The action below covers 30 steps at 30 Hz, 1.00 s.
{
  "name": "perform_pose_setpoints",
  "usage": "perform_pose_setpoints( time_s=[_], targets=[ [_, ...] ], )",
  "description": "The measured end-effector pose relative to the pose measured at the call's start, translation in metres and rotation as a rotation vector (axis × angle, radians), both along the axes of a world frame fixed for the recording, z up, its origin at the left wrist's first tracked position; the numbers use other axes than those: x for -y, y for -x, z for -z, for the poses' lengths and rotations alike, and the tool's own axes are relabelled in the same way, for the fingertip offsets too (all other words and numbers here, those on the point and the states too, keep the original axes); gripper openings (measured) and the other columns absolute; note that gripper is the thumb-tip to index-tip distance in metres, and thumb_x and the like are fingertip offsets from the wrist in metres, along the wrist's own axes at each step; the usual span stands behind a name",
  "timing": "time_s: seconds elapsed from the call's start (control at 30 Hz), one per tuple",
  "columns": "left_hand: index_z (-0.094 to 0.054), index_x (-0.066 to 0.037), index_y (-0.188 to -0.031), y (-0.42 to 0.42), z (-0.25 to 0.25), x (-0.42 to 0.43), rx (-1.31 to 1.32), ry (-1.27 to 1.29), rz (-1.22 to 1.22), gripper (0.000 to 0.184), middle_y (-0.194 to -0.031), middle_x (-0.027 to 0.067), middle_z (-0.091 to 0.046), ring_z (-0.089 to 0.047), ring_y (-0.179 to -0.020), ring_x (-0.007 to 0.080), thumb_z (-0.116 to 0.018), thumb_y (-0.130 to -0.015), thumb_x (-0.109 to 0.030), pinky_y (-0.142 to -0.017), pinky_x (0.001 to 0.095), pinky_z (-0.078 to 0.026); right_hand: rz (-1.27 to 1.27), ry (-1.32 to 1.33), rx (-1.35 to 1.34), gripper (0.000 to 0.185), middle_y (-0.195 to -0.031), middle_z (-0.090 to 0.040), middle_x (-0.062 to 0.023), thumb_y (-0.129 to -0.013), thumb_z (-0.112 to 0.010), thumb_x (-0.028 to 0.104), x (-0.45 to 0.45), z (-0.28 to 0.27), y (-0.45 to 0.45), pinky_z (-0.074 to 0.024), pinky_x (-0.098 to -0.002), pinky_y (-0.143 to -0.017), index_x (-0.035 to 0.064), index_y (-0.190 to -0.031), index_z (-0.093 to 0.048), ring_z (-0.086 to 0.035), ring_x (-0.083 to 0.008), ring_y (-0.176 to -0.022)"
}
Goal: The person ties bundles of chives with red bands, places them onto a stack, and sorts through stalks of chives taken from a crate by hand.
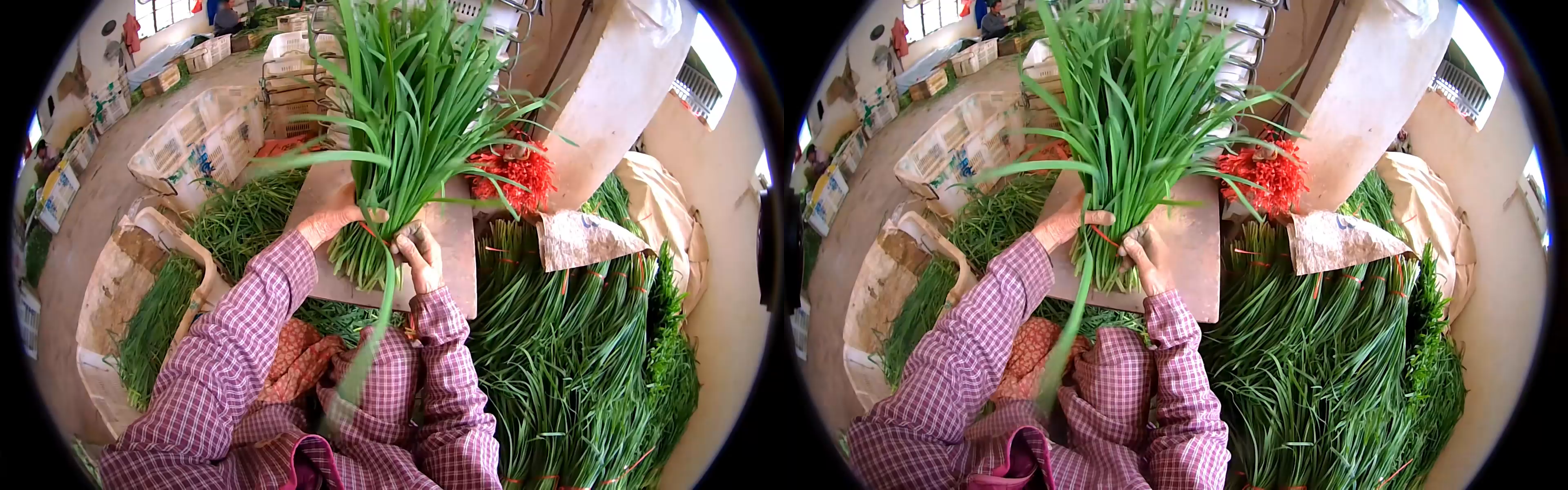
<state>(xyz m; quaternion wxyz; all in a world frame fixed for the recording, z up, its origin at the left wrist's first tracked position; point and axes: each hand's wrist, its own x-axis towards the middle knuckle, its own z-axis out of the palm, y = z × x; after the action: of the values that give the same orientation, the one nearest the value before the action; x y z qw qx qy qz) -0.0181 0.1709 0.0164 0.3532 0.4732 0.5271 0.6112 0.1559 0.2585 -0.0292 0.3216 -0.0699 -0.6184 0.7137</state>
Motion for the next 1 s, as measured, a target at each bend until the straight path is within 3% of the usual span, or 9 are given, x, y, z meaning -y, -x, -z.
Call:
perform_pose_setpoints(
  time_s=[0.13, 0.3, 0.37, 0.43, 0.47, 0.5, 0.77, 0.93, 1.0],
  targets=[
    [-0.051, -0.002, -0.127, -0.014, -0.029, -0.003, 0.054, -0.129, -0.064, 0.077, -0.118, 0.0094, -0.058, -0.053, -0.109, 0.0209, -0.083, -0.065, -0.034, -0.098, 0.0404, -0.039, 0.028, 0.005, -0.082, 0.018, -0.077, -0.053, -0.0047, -0.094, -0.055, 0.019, -0.001, -0.028, 0.003, -0.0517, -0.0246, -0.056, 0.0036, -0.092, -0.047, -0.051, -0.0099, -0.06],
    [-0.05, -0.003, -0.128, -0.005, -0.073, -0.011, -0.024, -0.214, -0.037, 0.076, -0.116, 0.0083, -0.06, -0.056, -0.105, 0.0204, -0.082, -0.067, -0.036, -0.099, 0.0345, -0.038, 0.04, -0.091, -0.176, 0.011, -0.078, -0.054, -0.0022, -0.095, -0.053, 0.013, 0.004, -0.104, -0.012, -0.0496, -0.0221, -0.061, 0.0034, -0.092, -0.05, -0.053, -0.0083, -0.065],
    [-0.042, -0.005, -0.134, 0.005, -0.048, -0.015, -0.002, -0.15, -0.065, 0.09, -0.121, 0.012, -0.058, -0.052, -0.116, 0.0216, -0.086, -0.062, -0.036, -0.105, 0.0338, -0.035, 0.058, -0.05, -0.097, 0.011, -0.079, -0.054, -0.0022, -0.095, -0.053, 0.013, 0.005, -0.092, -0.014, -0.0494, -0.0245, -0.065, 0.0034, -0.092, -0.05, -0.052, -0.0081, -0.069],
    [-0.046, -0.002, -0.131, 0.005, -0.014, -0.014, 0.041, -0.098, -0.02, 0.078, -0.125, 0.0109, -0.055, -0.05, -0.118, 0.0228, -0.084, -0.065, -0.019, -0.101, 0.0371, -0.042, 0.057, -0.162, 0.006, 0.013, -0.079, -0.054, -0.0022, -0.096, -0.053, 0.016, -0.005, -0.041, -0.009, -0.05, -0.0252, -0.066, 0.0037, -0.093, -0.049, -0.053, -0.0092, -0.068],
    [-0.043, -0.001, -0.133, 0.006, 0.004, -0.013, 0.046, -0.147, -0.109, 0.083, -0.129, 0.0109, -0.053, -0.048, -0.122, 0.0235, -0.086, -0.065, -0.021, -0.107, 0.0384, -0.037, 0.068, -0.091, -0.006, 0.013, -0.08, -0.054, -0.0026, -0.096, -0.053, 0.016, -0.007, -0.007, -0.002, -0.0505, -0.0252, -0.065, 0.0037, -0.094, -0.049, -0.054, -0.0098, -0.069],
    [-0.043, -0.001, -0.134, 0.011, 0.0, -0.015, 0.106, -0.015, 0.068, 0.084, -0.129, 0.0126, -0.053, -0.047, -0.123, 0.0242, -0.086, -0.065, -0.024, -0.109, 0.0389, -0.035, 0.08, -0.015, -0.018, 0.014, -0.081, -0.054, -0.003, -0.096, -0.053, 0.017, 0.002, -0.002, 0.003, -0.051, -0.0251, -0.064, 0.0037, -0.095, -0.048, -0.054, -0.0105, -0.069],
    [-0.058, 0.0, -0.114, -0.002, -0.071, -0.037, 0.056, -0.089, 0.148, 0.063, -0.104, 0.0089, -0.064, -0.059, -0.1, 0.0194, -0.084, -0.064, -0.028, -0.092, 0.0329, -0.044, 0.047, 0.043, -0.232, 0.015, -0.081, -0.054, -0.005, -0.095, -0.056, 0.016, 0.001, -0.045, 0.006, -0.0507, -0.0269, -0.066, 0.0042, -0.093, -0.047, -0.055, -0.0121, -0.069],
    [-0.046, 0.0, -0.132, -0.01, -0.04, -0.042, 0.013, 0.071, 0.119, 0.085, -0.125, 0.0135, -0.055, -0.048, -0.119, 0.0231, -0.085, -0.062, -0.028, -0.105, 0.0351, -0.035, 0.141, 0.038, -0.124, 0.016, -0.08, -0.055, -0.0056, -0.095, -0.055, 0.016, 0.008, -0.001, 0.003, -0.0474, -0.0272, -0.065, 0.0016, -0.094, -0.046, -0.054, -0.013, -0.068],
    [-0.045, 0.0, -0.133, -0.02, -0.049, -0.045, -0.053, 0.028, 0.134, 0.083, -0.127, 0.0145, -0.055, -0.05, -0.119, 0.0243, -0.083, -0.065, -0.029, -0.105, 0.0356, -0.036, 0.174, 0.056, -0.166, 0.018, -0.08, -0.055, -0.0061, -0.095, -0.055, 0.017, 0.006, 0.002, 0.003, -0.0492, -0.0285, -0.067, 0.0017, -0.095, -0.046, -0.055, -0.0139, -0.069]
  ],
)
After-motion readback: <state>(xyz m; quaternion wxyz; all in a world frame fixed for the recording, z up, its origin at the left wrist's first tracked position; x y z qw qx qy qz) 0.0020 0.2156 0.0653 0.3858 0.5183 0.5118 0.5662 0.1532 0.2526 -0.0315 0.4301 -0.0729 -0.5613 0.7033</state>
